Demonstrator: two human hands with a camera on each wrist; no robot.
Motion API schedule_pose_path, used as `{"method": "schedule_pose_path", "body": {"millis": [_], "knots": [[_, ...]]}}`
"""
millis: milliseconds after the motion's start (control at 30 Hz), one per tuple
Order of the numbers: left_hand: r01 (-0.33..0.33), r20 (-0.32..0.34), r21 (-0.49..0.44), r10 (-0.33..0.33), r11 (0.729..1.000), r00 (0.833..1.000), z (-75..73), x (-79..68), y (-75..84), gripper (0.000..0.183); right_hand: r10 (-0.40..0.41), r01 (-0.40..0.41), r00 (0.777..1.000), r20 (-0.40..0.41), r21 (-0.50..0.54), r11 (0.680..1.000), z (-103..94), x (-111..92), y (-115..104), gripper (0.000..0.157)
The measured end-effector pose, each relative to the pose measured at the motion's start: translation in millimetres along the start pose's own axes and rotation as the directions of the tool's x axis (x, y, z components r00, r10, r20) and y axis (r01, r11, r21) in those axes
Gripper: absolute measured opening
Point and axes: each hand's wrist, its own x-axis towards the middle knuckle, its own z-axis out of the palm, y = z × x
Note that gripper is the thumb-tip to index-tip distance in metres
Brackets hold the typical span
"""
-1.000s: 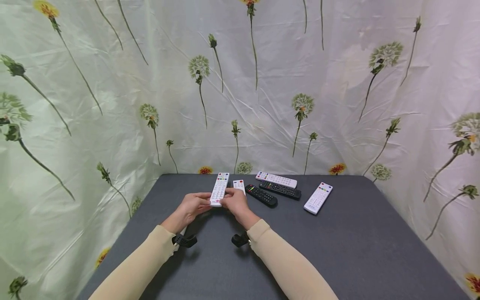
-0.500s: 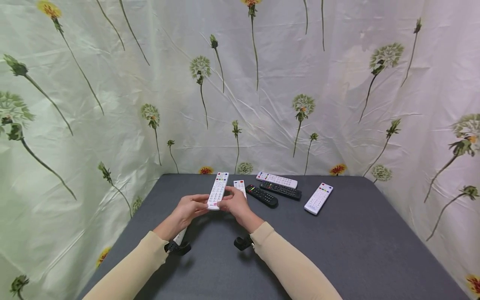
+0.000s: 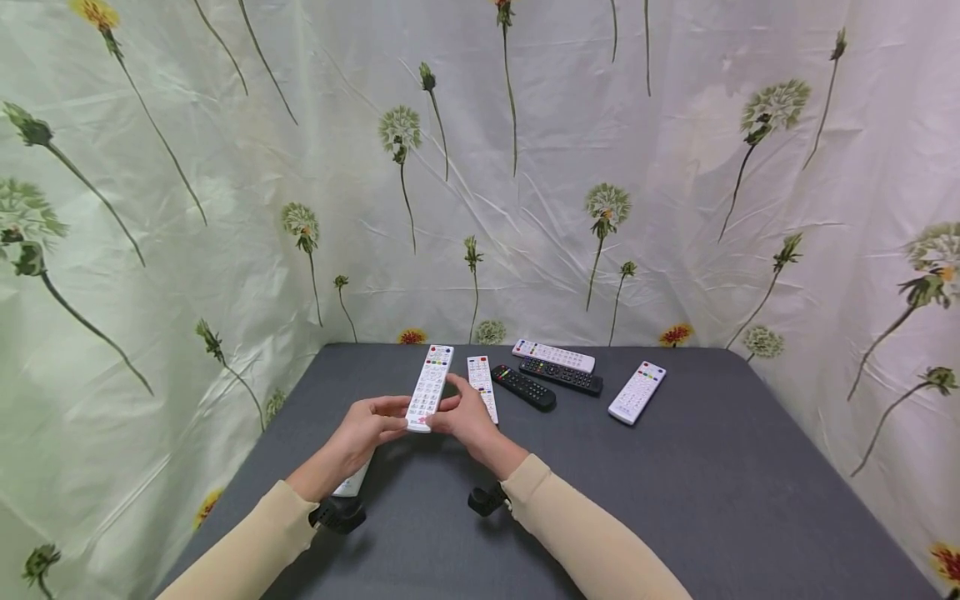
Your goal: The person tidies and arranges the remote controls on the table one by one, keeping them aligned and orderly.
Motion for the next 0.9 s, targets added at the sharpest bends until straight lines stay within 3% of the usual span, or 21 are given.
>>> {"method": "schedule_pose_path", "body": {"millis": [300,567,900], "knots": [[0.000,-0.029,0.036,0.001,0.999,1.000,-3.9,-23.6,-8.5,0.041,-0.005,0.005,1.000,0.017,-0.019,1.000,14.1,-17,9,0.101],[-0.058,-0.051,0.063,0.062,0.996,0.997,-3.8,-44.3,-14.2,0.053,-0.003,0.005,0.999,0.047,-0.044,0.999,28.4,-29,18,0.102],[-0.042,-0.050,0.126,0.048,0.991,0.998,-3.5,-55.4,-23.1,0.060,-0.042,0.046,0.998,0.043,-0.116,0.992,39.3,-37,33,0.103]]}}
